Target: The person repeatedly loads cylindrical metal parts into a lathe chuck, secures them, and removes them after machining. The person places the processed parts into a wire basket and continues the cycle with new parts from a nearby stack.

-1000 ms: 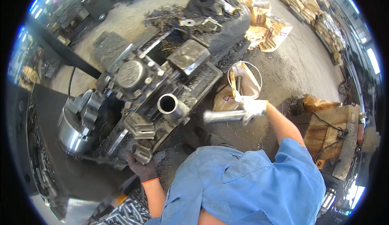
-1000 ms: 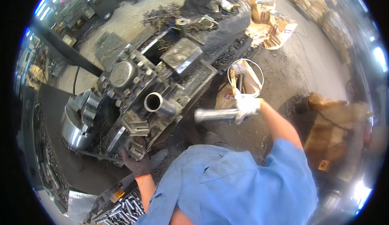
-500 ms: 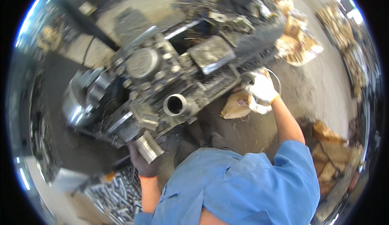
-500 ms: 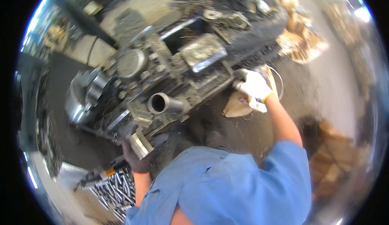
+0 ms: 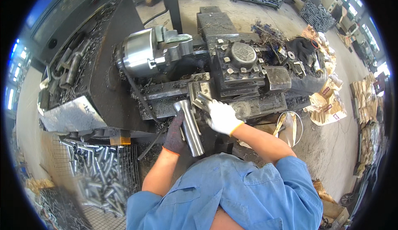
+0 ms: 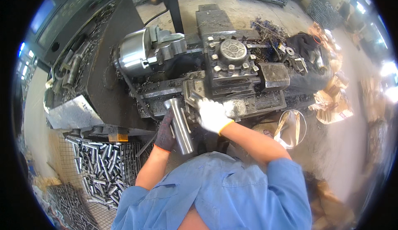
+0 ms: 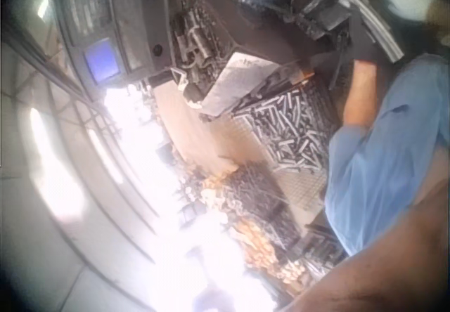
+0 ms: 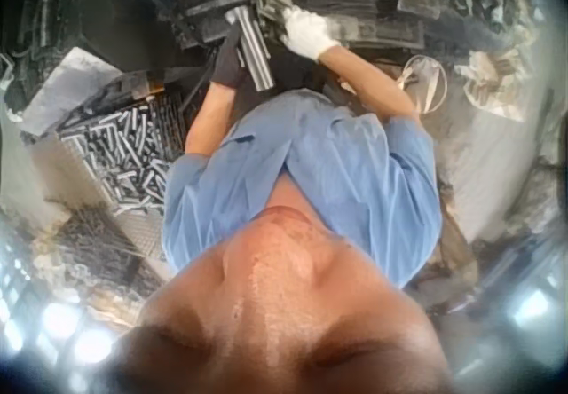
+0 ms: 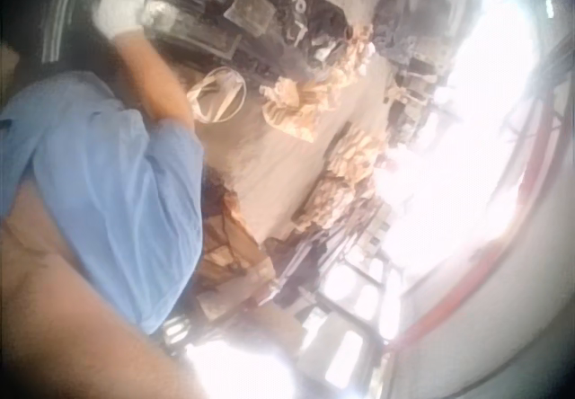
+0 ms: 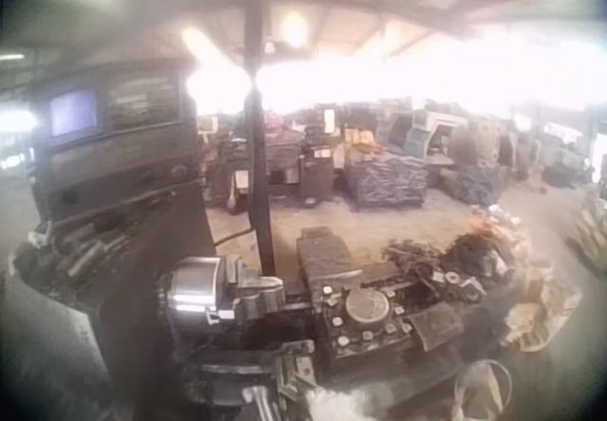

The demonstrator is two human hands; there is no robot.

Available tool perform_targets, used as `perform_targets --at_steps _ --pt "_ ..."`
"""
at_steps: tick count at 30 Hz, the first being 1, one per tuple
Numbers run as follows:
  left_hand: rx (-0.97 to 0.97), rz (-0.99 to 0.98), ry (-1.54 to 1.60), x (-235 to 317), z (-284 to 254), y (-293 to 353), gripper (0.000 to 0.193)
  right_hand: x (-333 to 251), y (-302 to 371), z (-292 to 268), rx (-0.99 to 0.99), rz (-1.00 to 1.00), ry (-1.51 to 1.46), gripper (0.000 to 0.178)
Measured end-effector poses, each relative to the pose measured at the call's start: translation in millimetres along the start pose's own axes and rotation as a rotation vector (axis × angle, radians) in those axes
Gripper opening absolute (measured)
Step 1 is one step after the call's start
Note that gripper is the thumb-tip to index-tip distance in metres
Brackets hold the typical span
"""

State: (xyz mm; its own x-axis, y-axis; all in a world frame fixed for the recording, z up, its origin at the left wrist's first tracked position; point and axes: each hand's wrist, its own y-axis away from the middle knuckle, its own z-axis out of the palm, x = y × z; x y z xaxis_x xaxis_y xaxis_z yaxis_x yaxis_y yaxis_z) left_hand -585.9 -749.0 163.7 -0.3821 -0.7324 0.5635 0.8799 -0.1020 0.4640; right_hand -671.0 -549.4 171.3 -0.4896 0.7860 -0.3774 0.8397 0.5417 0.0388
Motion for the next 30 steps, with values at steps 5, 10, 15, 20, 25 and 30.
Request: perform_targets --at_steps 5,10,15,20,25,30 --pt "0.035 0.087 0.018 27 -57 -19 0.069 9 -41 11 -0.077 -0.007 -0.067 0.028" --pt "0.048 0.272 0.163 51 -26 -17 0.072 -10 -53 -62 -0.343 0.19 -1.201 0.073" --pt "-0.119 0.695 0.055 76 73 -38 0.08 -67 -80 -116 -0.172 -0.002 -0.655 0.098" --pt "-0.131 1.148 -0.447 112 68 -54 0.084 -5 -138 -223 0.127 -0.366 -0.105 0.096" --pt "0.211 0.632 -0.411 57 -27 -32 0.072 59 -224 -240 0.03 -0.378 0.744 0.05" --pt "0.467 0.561 -0.176 -12 -116 24 0.073 91 -267 -191 -0.349 -0.213 0.434 0.054"
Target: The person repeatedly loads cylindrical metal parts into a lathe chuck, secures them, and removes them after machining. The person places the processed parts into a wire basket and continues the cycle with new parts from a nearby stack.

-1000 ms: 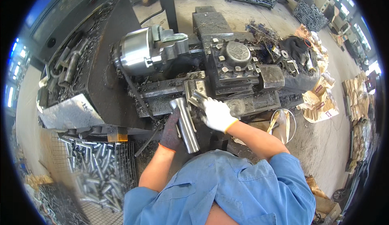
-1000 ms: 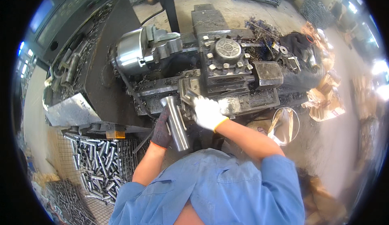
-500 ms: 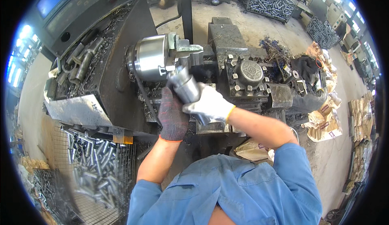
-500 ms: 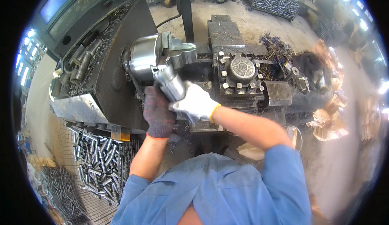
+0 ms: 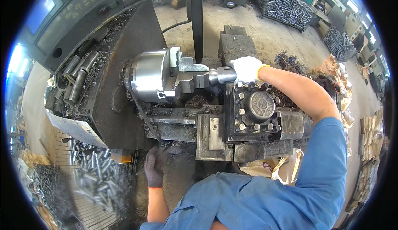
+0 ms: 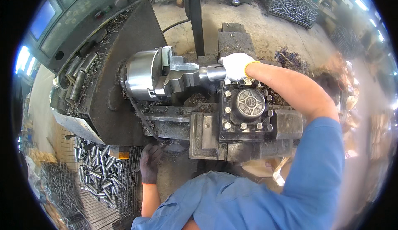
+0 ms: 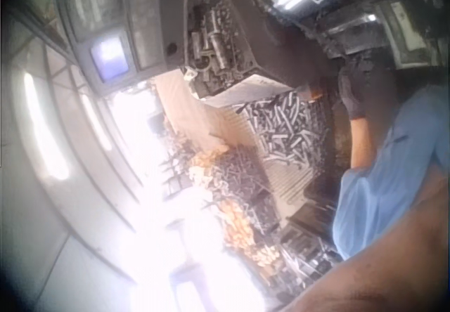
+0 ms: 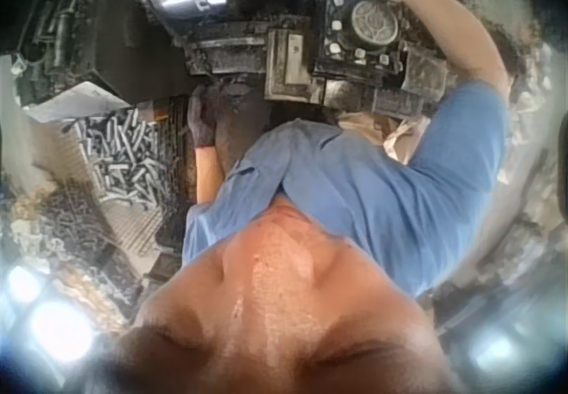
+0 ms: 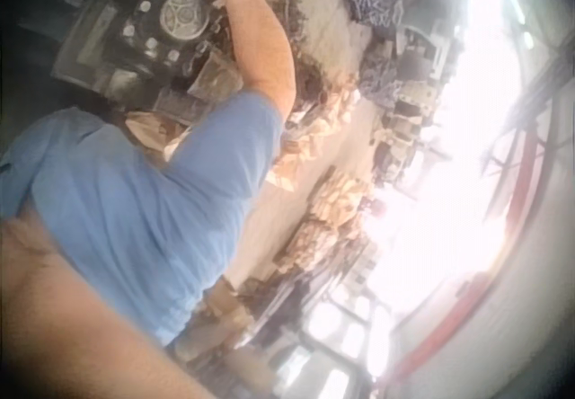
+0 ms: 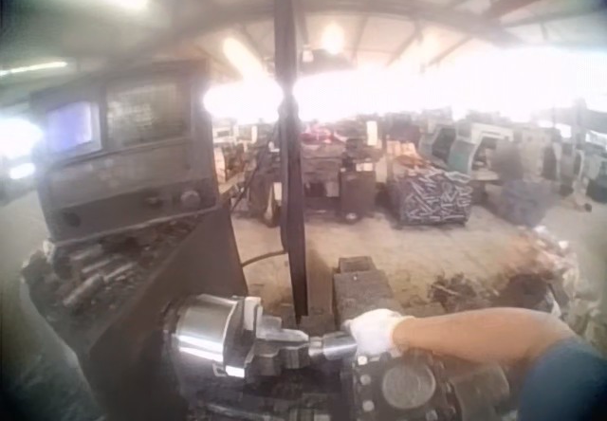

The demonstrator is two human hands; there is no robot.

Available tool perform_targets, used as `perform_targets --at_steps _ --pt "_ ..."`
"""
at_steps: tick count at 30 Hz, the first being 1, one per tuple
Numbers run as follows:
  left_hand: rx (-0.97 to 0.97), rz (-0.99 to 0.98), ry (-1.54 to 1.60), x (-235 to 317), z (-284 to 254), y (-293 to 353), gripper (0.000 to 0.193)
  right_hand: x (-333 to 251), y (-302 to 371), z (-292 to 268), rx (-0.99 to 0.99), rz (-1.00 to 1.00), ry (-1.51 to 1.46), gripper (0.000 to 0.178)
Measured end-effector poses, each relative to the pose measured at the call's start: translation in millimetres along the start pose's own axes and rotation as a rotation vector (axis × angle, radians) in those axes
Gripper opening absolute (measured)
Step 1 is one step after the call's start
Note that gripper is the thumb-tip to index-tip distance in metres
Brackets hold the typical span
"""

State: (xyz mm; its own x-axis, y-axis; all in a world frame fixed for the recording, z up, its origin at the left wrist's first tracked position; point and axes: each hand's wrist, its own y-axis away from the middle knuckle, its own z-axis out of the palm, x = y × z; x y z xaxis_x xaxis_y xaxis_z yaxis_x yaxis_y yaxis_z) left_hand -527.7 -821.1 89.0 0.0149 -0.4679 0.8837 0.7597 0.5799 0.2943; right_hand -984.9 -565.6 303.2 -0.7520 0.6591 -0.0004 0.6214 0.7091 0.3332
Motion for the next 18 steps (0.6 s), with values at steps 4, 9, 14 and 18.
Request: perform_targets --at_steps 4,9,14,18 --pt "0.352 0.018 0.231 -6 -56 11 0.046 9 -31 23 -0.175 -0.095 -0.47 0.073" --pt "0.54 0.135 0.178 -1 -105 5 0.031 1 -50 26 -0.087 -0.113 -0.203 0.074" --pt "0.837 0.218 0.009 -7 -146 -23 0.039 -15 -49 28 -0.119 -0.107 -0.176 0.068" --pt "0.701 0.261 0.128 -3 -171 -39 0.053 -10 -47 32 0.183 -0.327 -0.3 0.062"
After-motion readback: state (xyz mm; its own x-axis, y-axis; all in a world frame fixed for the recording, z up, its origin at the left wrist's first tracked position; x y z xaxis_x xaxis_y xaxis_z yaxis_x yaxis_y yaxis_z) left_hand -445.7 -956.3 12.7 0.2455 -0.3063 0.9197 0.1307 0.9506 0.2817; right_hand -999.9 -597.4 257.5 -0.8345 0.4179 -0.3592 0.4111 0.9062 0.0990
